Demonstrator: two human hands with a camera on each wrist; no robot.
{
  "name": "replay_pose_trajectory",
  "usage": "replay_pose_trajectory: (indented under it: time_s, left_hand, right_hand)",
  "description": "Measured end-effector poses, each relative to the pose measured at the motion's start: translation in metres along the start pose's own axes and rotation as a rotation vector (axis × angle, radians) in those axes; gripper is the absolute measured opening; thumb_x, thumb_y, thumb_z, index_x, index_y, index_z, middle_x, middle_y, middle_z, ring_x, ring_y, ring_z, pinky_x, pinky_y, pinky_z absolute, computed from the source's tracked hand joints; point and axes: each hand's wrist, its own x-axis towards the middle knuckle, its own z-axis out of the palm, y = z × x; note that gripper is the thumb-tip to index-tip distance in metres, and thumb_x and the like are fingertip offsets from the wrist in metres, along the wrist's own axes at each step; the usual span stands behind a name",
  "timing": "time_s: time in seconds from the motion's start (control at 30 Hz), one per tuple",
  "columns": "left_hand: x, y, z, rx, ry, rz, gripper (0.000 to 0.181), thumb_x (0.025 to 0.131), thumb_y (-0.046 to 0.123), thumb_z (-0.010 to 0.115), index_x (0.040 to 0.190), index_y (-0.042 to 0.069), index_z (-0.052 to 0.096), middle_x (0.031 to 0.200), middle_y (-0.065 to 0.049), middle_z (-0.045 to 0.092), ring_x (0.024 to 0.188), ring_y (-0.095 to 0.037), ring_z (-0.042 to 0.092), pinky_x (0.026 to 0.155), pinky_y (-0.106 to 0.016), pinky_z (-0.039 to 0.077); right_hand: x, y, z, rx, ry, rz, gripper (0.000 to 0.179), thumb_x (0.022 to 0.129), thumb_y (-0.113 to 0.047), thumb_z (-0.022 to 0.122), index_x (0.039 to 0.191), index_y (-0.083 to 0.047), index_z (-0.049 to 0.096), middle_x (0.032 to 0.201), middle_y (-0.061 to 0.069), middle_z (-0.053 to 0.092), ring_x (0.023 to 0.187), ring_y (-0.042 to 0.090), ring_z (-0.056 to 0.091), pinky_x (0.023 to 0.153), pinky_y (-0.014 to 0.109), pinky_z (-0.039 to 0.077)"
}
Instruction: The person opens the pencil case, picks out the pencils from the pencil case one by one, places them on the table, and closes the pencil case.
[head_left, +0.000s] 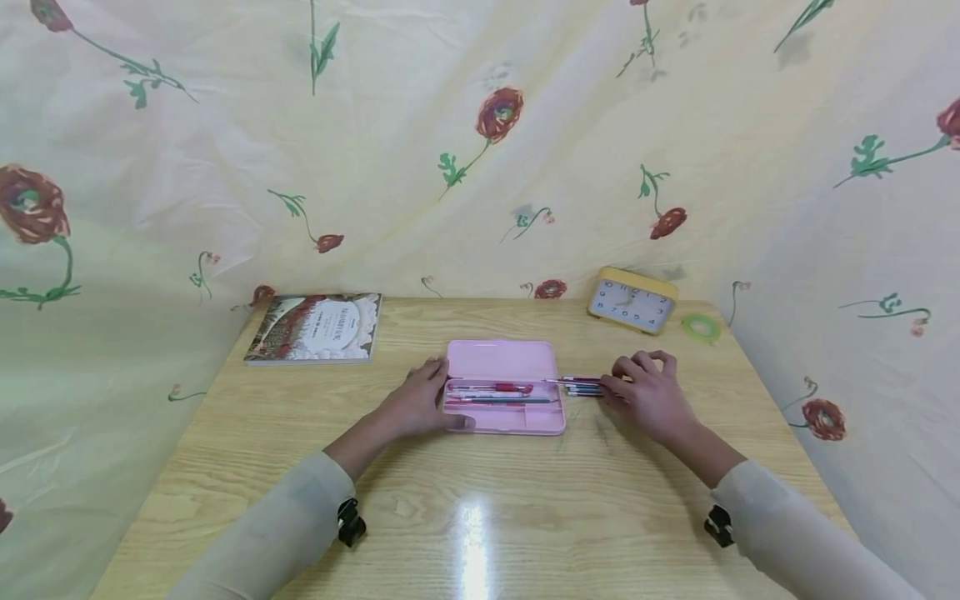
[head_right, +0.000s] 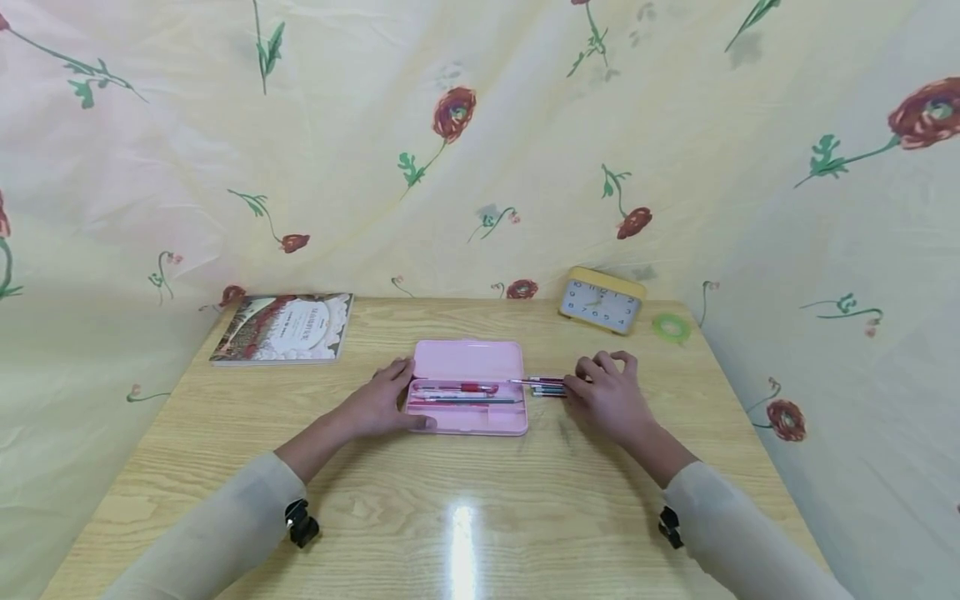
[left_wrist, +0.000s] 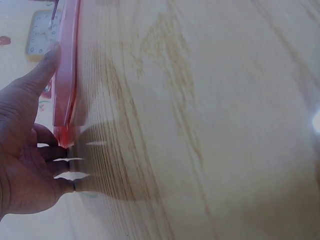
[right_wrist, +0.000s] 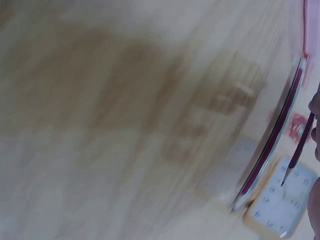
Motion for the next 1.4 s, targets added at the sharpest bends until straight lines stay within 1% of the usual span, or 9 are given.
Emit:
replay_pose_trajectory:
  time_s: [0.13, 0.27, 0.4, 0.5, 0.7, 0.87, 1.1, 1.2, 1.4]
  left_hand:
    - [-0.001, 0.001, -0.001, -0.008, 0.001, 0.007, 0.134, 0.086, 0.076, 0.082, 0.176, 0.002, 0.015, 0.187, -0.017, 0.014, 0.172, -0.049, 0.013, 0.134, -0.071, 0.026]
    - [0.0, 0.0, -0.001, 0.001, -0.001, 0.009, 0.134, 0.087, 0.076, 0.081, 0.176, 0.002, 0.014, 0.187, -0.017, 0.013, 0.173, -0.046, 0.012, 0.135, -0.069, 0.025]
    - [0.001, 0.0, 0.0, -0.004, 0.007, 0.024, 0.132, 0.088, 0.074, 0.081, 0.175, 0.0, 0.016, 0.186, -0.019, 0.014, 0.173, -0.044, 0.012, 0.137, -0.066, 0.023]
    - [0.001, 0.0, -0.001, -0.012, 0.011, 0.029, 0.132, 0.088, 0.072, 0.082, 0.175, -0.001, 0.016, 0.186, -0.02, 0.014, 0.173, -0.043, 0.012, 0.138, -0.065, 0.021]
    - [0.002, 0.001, 0.0, -0.012, 0.01, 0.02, 0.132, 0.087, 0.073, 0.082, 0.175, 0.0, 0.016, 0.186, -0.019, 0.015, 0.173, -0.044, 0.012, 0.137, -0.066, 0.023]
    - [0.002, 0.001, 0.0, -0.01, 0.009, 0.019, 0.132, 0.087, 0.074, 0.082, 0.175, 0.001, 0.016, 0.187, -0.018, 0.014, 0.173, -0.043, 0.012, 0.137, -0.066, 0.023]
    - [0.001, 0.001, -0.003, 0.002, 0.004, 0.001, 0.134, 0.086, 0.075, 0.083, 0.176, 0.003, 0.015, 0.187, -0.017, 0.013, 0.172, -0.049, 0.013, 0.136, -0.068, 0.026]
    - [0.002, 0.0, -0.002, 0.003, 0.002, 0.002, 0.134, 0.086, 0.074, 0.083, 0.176, 0.003, 0.014, 0.187, -0.017, 0.013, 0.172, -0.048, 0.013, 0.136, -0.067, 0.025]
    - [0.001, 0.001, -0.001, -0.001, 0.0, 0.008, 0.132, 0.087, 0.071, 0.084, 0.176, 0.001, 0.015, 0.187, -0.018, 0.013, 0.173, -0.046, 0.012, 0.137, -0.066, 0.023]
  right_hand:
    - [-0.012, 0.007, -0.004, -0.007, -0.008, 0.009, 0.021, 0.081, -0.013, 0.094, 0.1, -0.011, 0.085, 0.093, 0.007, 0.064, 0.087, 0.031, 0.052, 0.088, 0.073, 0.047]
    - [-0.023, 0.012, -0.005, -0.004, -0.031, 0.012, 0.019, 0.082, -0.013, 0.093, 0.1, -0.011, 0.086, 0.094, 0.008, 0.066, 0.088, 0.031, 0.053, 0.089, 0.073, 0.047]
    - [-0.03, 0.015, -0.006, -0.013, -0.056, 0.013, 0.02, 0.082, -0.014, 0.093, 0.1, -0.012, 0.085, 0.095, 0.007, 0.066, 0.09, 0.03, 0.054, 0.089, 0.073, 0.048]
    - [-0.033, 0.016, -0.006, -0.018, -0.061, 0.008, 0.02, 0.082, -0.015, 0.093, 0.1, -0.013, 0.085, 0.095, 0.008, 0.066, 0.091, 0.031, 0.055, 0.088, 0.072, 0.048]
    - [-0.033, 0.018, -0.005, -0.022, -0.048, -0.002, 0.019, 0.082, -0.014, 0.094, 0.098, -0.012, 0.085, 0.096, 0.009, 0.068, 0.091, 0.031, 0.056, 0.088, 0.071, 0.048]
    - [-0.033, 0.019, -0.004, -0.019, -0.069, 0.008, 0.019, 0.082, -0.015, 0.093, 0.099, -0.011, 0.085, 0.097, 0.008, 0.068, 0.092, 0.031, 0.057, 0.09, 0.071, 0.048]
    - [-0.025, 0.014, -0.004, 0.004, -0.048, 0.018, 0.02, 0.082, -0.019, 0.095, 0.097, -0.011, 0.083, 0.095, 0.007, 0.069, 0.09, 0.03, 0.058, 0.089, 0.071, 0.048]
    - [-0.017, 0.01, -0.005, 0.023, -0.071, 0.025, 0.021, 0.083, -0.019, 0.095, 0.099, -0.011, 0.083, 0.096, 0.007, 0.07, 0.092, 0.03, 0.058, 0.092, 0.07, 0.047]
    - [0.006, -0.013, -0.001, 0.093, -0.104, -0.003, 0.026, 0.085, -0.017, 0.096, 0.108, -0.01, 0.085, 0.101, 0.005, 0.073, 0.099, 0.029, 0.06, 0.093, 0.069, 0.048]
